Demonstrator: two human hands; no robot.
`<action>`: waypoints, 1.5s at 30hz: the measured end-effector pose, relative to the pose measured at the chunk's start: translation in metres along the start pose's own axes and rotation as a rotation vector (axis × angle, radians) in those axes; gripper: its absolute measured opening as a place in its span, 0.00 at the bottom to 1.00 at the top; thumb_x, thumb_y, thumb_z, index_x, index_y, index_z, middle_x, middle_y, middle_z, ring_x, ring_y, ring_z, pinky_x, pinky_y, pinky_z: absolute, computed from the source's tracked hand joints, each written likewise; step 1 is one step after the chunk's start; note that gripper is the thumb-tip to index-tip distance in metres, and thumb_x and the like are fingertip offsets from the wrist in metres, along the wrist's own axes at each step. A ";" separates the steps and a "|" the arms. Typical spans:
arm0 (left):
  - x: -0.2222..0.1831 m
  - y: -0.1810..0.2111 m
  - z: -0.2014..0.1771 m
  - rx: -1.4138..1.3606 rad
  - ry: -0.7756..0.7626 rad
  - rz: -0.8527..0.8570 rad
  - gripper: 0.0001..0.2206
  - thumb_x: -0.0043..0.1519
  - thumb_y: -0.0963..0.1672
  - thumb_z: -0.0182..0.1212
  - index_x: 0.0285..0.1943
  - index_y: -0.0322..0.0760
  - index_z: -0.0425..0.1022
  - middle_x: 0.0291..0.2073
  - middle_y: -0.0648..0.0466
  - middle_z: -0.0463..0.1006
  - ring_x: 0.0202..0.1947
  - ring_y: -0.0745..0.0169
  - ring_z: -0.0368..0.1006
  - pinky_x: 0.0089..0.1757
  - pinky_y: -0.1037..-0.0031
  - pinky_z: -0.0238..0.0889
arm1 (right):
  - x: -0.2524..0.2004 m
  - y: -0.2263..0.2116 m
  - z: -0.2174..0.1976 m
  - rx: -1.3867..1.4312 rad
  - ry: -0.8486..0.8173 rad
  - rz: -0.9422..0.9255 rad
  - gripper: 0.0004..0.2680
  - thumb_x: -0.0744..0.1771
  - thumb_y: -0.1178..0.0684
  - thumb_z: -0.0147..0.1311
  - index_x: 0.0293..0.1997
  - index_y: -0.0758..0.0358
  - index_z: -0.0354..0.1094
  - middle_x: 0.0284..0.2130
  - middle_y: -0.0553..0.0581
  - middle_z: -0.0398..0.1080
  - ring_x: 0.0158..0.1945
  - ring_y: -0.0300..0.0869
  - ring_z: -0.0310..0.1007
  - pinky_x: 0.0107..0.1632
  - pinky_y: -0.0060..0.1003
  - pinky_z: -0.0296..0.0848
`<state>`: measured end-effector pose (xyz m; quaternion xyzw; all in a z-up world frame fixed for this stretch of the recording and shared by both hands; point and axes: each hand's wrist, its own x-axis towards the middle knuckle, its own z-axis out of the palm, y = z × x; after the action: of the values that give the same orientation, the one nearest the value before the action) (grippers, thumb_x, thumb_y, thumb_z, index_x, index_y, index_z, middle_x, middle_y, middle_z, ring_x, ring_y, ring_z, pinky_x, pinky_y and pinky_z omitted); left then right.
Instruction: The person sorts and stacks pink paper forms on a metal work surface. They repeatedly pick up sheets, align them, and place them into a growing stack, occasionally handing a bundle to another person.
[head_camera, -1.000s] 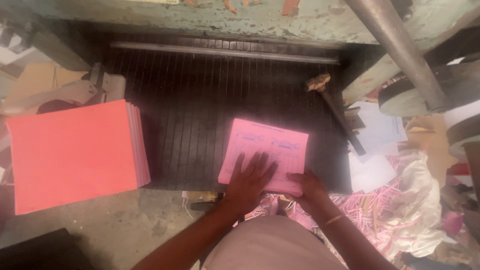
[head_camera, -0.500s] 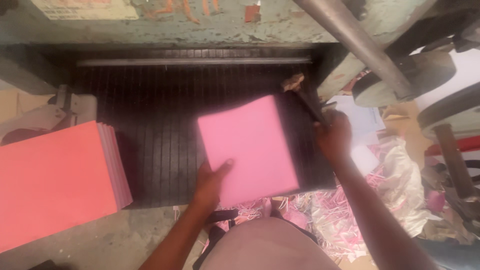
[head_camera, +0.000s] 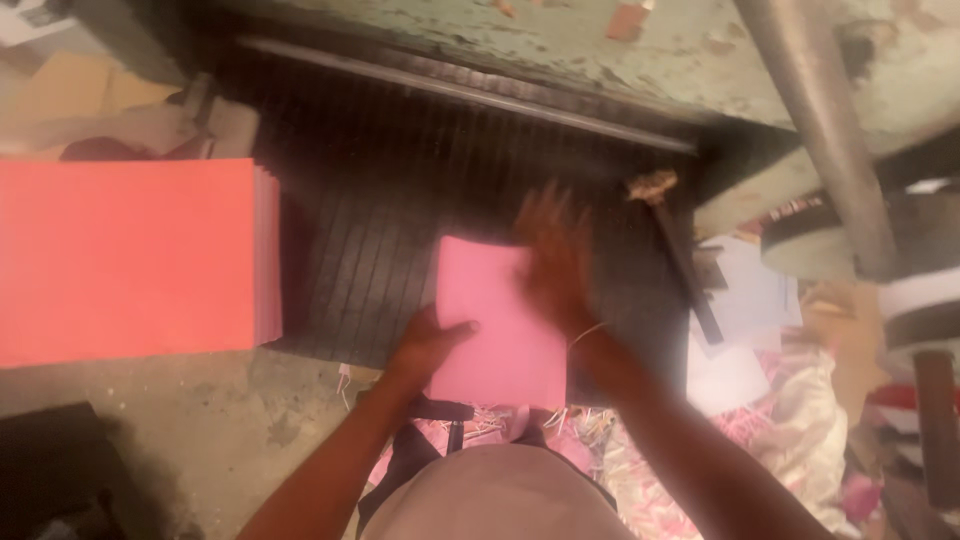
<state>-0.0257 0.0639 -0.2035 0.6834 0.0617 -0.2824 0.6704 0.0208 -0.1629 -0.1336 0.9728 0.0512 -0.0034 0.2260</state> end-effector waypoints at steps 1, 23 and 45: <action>0.001 0.003 0.001 0.059 0.026 0.004 0.17 0.56 0.44 0.69 0.51 0.29 0.78 0.38 0.48 0.85 0.35 0.60 0.80 0.38 0.70 0.74 | 0.005 -0.006 0.000 0.343 0.027 0.041 0.29 0.69 0.37 0.37 0.80 0.56 0.38 0.77 0.69 0.33 0.79 0.60 0.28 0.73 0.62 0.31; -0.003 -0.011 0.015 -0.227 0.348 -0.034 0.13 0.58 0.40 0.67 0.50 0.27 0.78 0.36 0.47 0.82 0.33 0.59 0.76 0.34 0.67 0.72 | -0.006 -0.036 -0.009 0.576 0.059 -0.164 0.24 0.69 0.41 0.42 0.75 0.51 0.44 0.75 0.69 0.33 0.76 0.61 0.30 0.70 0.67 0.26; -0.029 -0.019 0.003 0.027 0.256 0.155 0.18 0.58 0.42 0.64 0.57 0.31 0.74 0.44 0.49 0.83 0.42 0.63 0.79 0.44 0.71 0.73 | 0.040 -0.041 -0.004 0.580 0.017 -0.122 0.28 0.70 0.38 0.34 0.78 0.60 0.35 0.76 0.67 0.31 0.78 0.57 0.27 0.73 0.63 0.25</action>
<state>-0.0598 0.0717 -0.2064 0.7254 0.0901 -0.1409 0.6677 0.0566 -0.1210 -0.1494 0.9919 0.1085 -0.0233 -0.0623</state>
